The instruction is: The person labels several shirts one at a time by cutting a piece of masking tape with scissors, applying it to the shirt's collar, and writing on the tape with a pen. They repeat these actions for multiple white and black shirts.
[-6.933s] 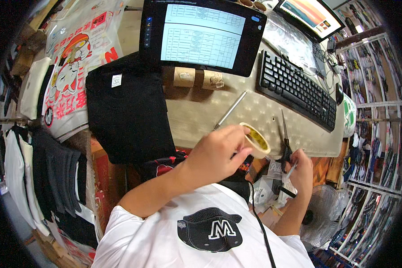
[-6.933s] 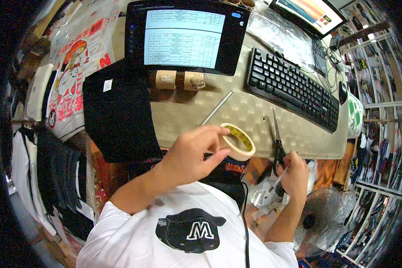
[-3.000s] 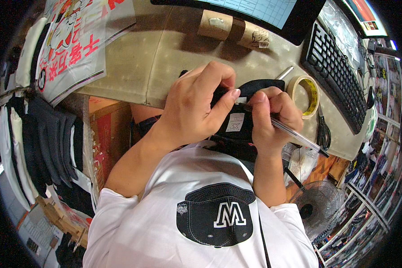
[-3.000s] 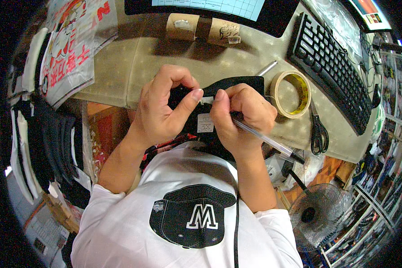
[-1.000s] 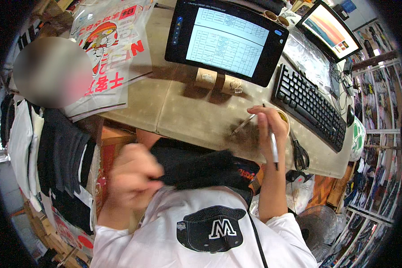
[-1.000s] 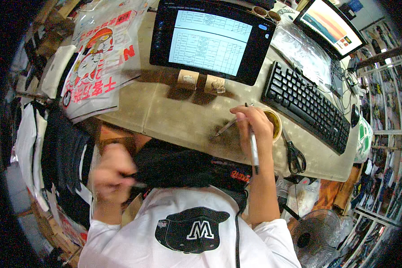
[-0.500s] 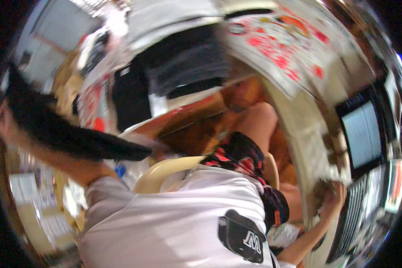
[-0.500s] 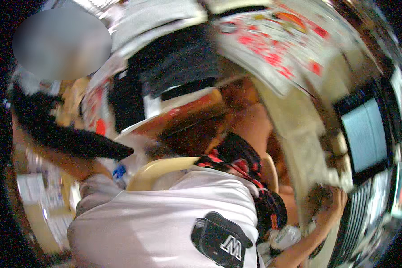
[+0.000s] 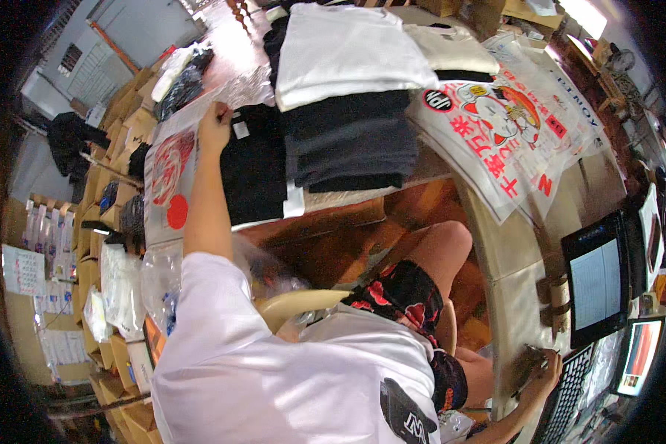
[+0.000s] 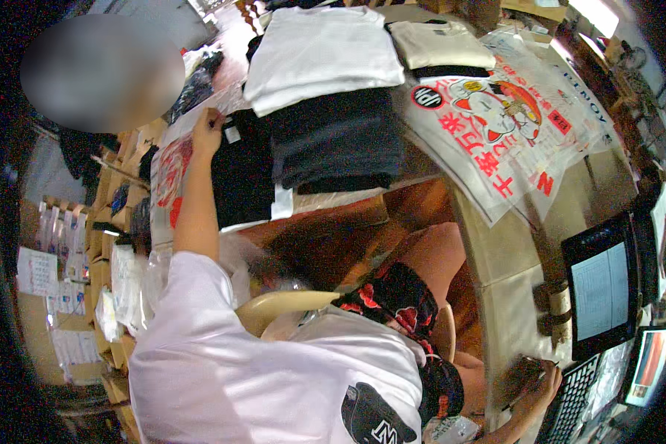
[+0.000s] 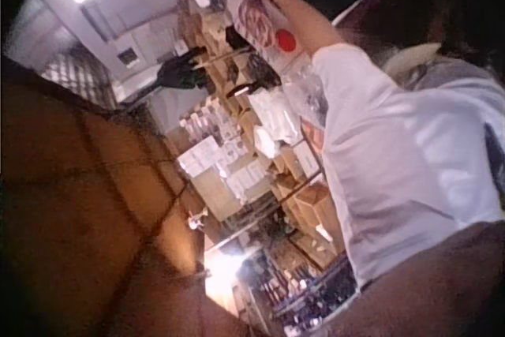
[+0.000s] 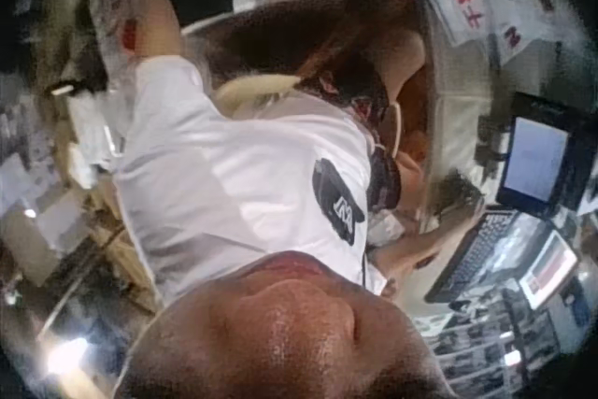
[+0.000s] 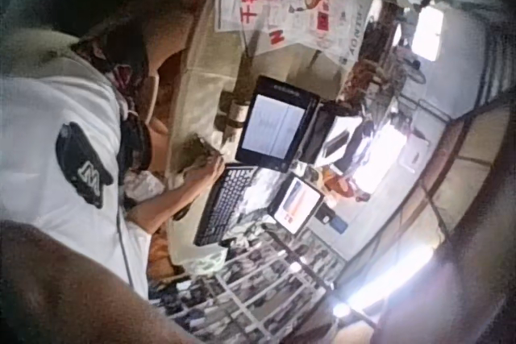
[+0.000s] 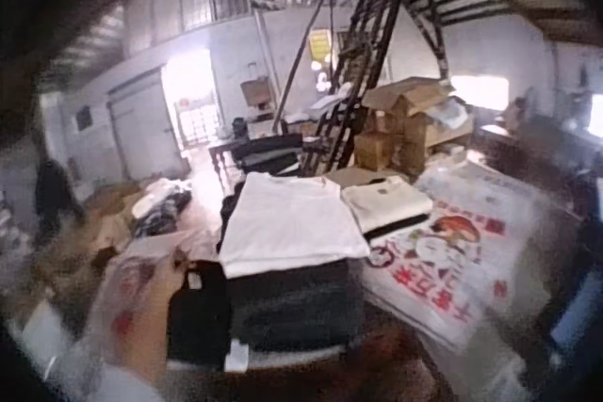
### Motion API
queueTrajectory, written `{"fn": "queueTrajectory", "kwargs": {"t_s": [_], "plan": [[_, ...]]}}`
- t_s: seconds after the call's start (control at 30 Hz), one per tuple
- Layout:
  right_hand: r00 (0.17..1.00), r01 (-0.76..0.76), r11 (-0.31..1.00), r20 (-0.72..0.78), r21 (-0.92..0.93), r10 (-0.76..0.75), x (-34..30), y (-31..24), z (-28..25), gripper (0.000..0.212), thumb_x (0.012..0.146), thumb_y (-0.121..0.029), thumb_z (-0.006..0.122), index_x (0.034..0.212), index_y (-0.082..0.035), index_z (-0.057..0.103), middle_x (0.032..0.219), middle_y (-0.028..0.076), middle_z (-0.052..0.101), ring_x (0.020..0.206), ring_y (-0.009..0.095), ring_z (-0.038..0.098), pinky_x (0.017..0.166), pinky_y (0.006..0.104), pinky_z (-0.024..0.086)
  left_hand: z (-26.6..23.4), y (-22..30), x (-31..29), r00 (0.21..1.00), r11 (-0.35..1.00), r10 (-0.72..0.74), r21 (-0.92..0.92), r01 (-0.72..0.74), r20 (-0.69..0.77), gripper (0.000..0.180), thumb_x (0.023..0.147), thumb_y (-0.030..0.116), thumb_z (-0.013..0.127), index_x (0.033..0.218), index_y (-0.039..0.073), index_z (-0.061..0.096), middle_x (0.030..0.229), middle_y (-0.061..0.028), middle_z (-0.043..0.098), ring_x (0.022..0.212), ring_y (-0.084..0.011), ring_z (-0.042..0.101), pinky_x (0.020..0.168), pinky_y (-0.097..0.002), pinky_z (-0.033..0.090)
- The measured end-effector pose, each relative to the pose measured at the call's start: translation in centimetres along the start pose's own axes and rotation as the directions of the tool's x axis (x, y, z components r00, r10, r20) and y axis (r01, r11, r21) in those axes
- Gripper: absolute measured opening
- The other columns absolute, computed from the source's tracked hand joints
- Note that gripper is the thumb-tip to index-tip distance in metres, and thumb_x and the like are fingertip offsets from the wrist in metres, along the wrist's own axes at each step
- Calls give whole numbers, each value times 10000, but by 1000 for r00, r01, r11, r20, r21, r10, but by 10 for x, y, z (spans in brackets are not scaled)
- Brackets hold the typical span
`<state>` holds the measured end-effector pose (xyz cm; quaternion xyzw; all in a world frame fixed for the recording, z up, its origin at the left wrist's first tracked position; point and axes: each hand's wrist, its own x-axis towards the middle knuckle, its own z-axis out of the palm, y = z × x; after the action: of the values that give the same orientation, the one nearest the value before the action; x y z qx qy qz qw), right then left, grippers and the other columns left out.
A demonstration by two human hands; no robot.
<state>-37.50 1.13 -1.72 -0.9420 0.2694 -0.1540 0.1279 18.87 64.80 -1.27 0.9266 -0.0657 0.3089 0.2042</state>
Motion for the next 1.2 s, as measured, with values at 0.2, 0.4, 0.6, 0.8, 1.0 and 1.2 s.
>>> {"fn": "queueTrajectory", "kwargs": {"t_s": [0.2,0.4,0.6,0.8,1.0,1.2], "plan": [[994,-107,994,-6,19,107,-11,2,3,315,749,-36,592,1063,-4,593,1075,178,562,1059,370,522,921,448,420,-1,-8,24,987,985,157,-73,-159,-33,192,846,75,692,996,9,592,973,-160,680,909,-308,664,807,-351,505],[957,-184,971,198,-150,212,12,-21,-18,437,668,103,619,1087,-18,596,1186,155,561,1161,392,486,947,440,432,-34,-57,87,937,980,103,-125,-153,-335,370,957,207,487,1276,37,565,1250,-124,612,1204,-269,529,1101,-395,336],[933,-6,999,-360,41,20,6,-7,-26,167,806,24,692,886,-11,549,818,119,598,683,240,587,633,300,474,-75,272,-13,691,202,688,-856,-476,-222,550,924,488,560,1118,-26,582,1029,-196,653,1015,-348,617,967,-496,462],[604,48,852,-694,521,391,29,-9,-19,112,894,-86,672,942,-20,596,717,45,639,613,112,598,565,246,469,30,473,-102,486,318,817,-945,70,311,245,876,53,612,1109,-20,595,1075,-107,643,995,-187,617,950,-328,455],[654,-15,963,-725,271,214,71,-9,-2,192,772,58,690,939,-30,655,729,93,649,621,131,630,574,256,488,129,569,-211,589,160,673,-866,474,447,572,921,54,572,1443,-2,346,1407,-192,437,1283,-255,458,1083,-374,358],[693,62,971,-710,233,126,76,-2,9,219,744,104,652,930,-9,626,812,130,658,648,228,640,590,297,508,117,582,-225,475,171,753,-832,527,456,623,915,78,570,1467,-31,302,1515,-217,303,1405,-308,304,1165,-430,197]]}}
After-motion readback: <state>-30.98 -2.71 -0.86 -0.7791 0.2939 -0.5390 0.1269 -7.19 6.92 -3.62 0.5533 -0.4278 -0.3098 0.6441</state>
